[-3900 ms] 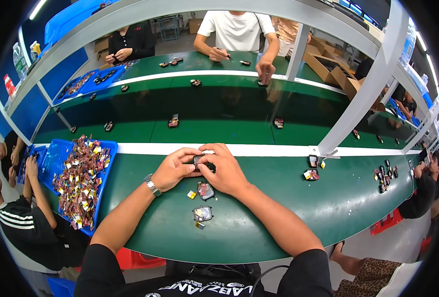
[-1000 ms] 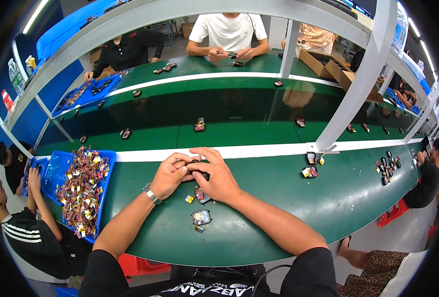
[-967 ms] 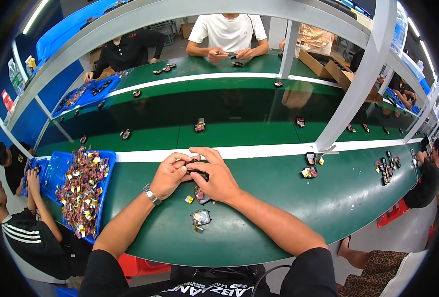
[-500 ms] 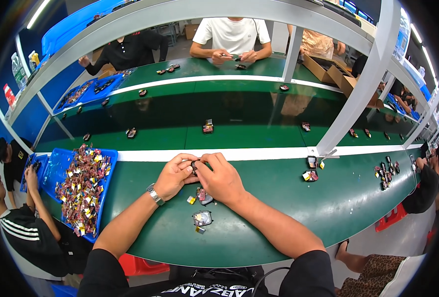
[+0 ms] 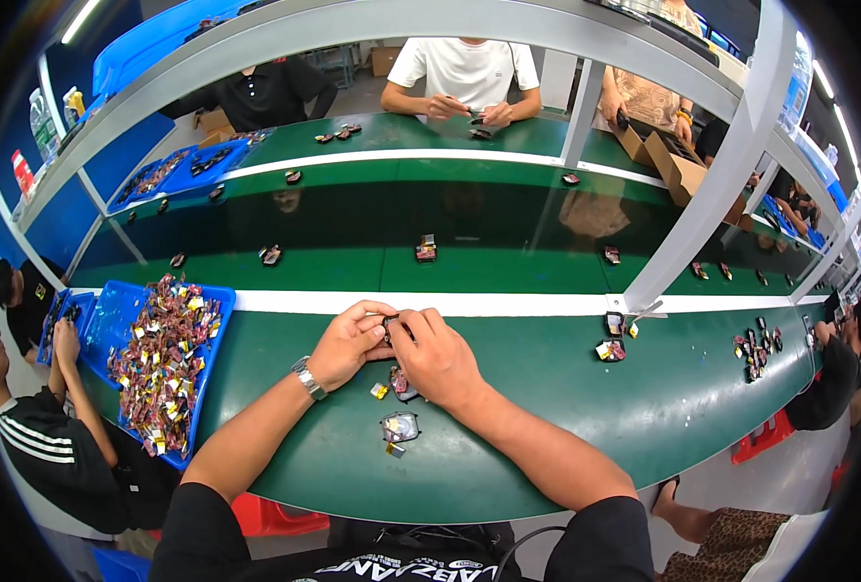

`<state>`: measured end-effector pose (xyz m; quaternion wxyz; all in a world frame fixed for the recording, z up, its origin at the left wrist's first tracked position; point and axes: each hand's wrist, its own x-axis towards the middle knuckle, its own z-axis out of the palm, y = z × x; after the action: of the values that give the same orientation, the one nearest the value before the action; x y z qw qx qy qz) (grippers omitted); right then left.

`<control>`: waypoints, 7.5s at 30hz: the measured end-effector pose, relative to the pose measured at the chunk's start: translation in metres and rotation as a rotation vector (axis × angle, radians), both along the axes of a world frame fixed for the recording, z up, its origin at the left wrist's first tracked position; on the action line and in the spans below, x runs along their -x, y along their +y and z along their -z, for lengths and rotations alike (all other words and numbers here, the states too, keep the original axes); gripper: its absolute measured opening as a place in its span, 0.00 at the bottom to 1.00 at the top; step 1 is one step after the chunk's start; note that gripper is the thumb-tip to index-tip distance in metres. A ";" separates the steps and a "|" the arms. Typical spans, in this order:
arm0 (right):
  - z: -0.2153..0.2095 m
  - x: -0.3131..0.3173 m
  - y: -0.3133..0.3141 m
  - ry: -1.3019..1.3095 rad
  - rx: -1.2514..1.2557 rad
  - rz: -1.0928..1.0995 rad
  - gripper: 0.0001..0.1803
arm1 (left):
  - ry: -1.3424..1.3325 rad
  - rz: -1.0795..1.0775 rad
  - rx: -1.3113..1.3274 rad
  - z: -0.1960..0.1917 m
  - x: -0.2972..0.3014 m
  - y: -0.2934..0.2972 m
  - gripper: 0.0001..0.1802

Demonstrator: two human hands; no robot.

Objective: Assembling small electronic components on a production line.

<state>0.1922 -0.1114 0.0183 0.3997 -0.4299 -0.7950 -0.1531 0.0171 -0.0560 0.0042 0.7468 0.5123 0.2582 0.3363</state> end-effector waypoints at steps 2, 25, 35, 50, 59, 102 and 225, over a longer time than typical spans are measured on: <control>0.001 0.001 0.000 0.027 0.034 0.018 0.13 | 0.015 -0.005 0.002 -0.003 -0.001 0.000 0.13; 0.002 0.001 0.005 0.086 0.030 -0.074 0.13 | -0.007 -0.046 0.002 0.002 0.000 0.002 0.13; 0.016 -0.088 0.075 0.322 0.127 0.274 0.11 | -0.102 -0.032 0.029 -0.005 0.002 0.003 0.31; 0.028 -0.074 0.124 0.204 0.421 0.674 0.27 | -0.039 -0.019 -0.019 0.002 0.002 0.008 0.16; -0.027 -0.042 0.028 0.282 0.654 -0.331 0.29 | -0.042 0.022 0.123 0.003 0.016 0.015 0.25; -0.001 -0.013 0.011 0.402 0.454 -0.193 0.03 | -0.012 0.105 0.004 -0.003 0.006 0.007 0.16; 0.022 -0.031 0.070 1.034 0.651 -0.184 0.05 | 0.011 -0.349 -0.131 0.002 -0.012 -0.005 0.15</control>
<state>0.2236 -0.0416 -0.0034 0.5931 -0.4780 -0.5381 0.3608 0.0294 -0.0606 0.0018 0.6407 0.5091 0.3248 0.4740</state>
